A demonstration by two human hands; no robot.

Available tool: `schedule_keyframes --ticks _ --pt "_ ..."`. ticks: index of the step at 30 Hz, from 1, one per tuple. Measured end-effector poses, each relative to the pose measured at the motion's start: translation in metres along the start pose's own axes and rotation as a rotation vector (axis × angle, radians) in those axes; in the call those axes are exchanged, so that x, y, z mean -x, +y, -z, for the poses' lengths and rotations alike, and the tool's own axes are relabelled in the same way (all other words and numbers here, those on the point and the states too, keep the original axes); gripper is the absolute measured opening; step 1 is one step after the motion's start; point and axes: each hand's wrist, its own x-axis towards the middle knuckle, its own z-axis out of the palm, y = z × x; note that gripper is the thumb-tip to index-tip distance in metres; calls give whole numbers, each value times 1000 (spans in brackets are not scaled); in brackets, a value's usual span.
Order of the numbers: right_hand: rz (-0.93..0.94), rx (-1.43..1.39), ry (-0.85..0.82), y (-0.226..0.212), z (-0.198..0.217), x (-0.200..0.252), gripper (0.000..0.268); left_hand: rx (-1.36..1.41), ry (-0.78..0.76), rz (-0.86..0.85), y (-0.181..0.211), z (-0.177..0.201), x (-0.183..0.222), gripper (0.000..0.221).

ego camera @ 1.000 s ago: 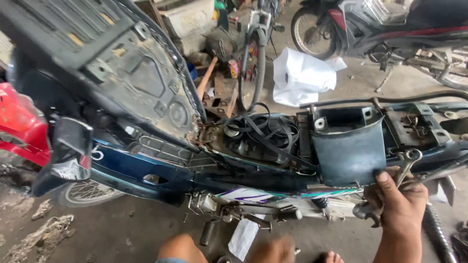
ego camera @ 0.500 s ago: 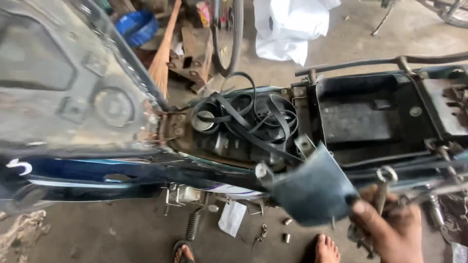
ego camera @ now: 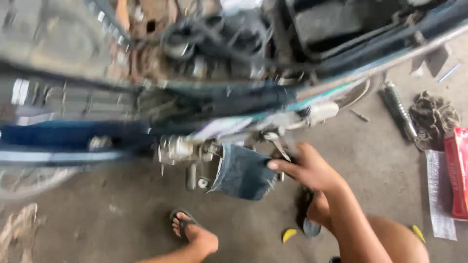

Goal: The person works on a Honda underbone motorcycle in a repair workshop. They lift off a plastic side cover, use a wrench and socket to loosen and remove bolts near the engine and rear body, and later use a long socket tool on components at the rear of the bike.

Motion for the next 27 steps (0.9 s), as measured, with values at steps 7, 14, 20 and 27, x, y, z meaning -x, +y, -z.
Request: schedule_keyframes --ticks 7,14,20,27 --pt "-14 338 -314 277 -150 -84 48 -191 -154 21 36 133 -26 48" --pt "-449 154 -116 475 -259 -65 42 -161 -24 9 39 198 -36 45" --pt "-295 378 73 504 -275 -66 46 -137 -62 5 28 217 -54 42" --pt "-379 740 64 514 -292 -70 37 -84 -108 21 28 238 -53 49"
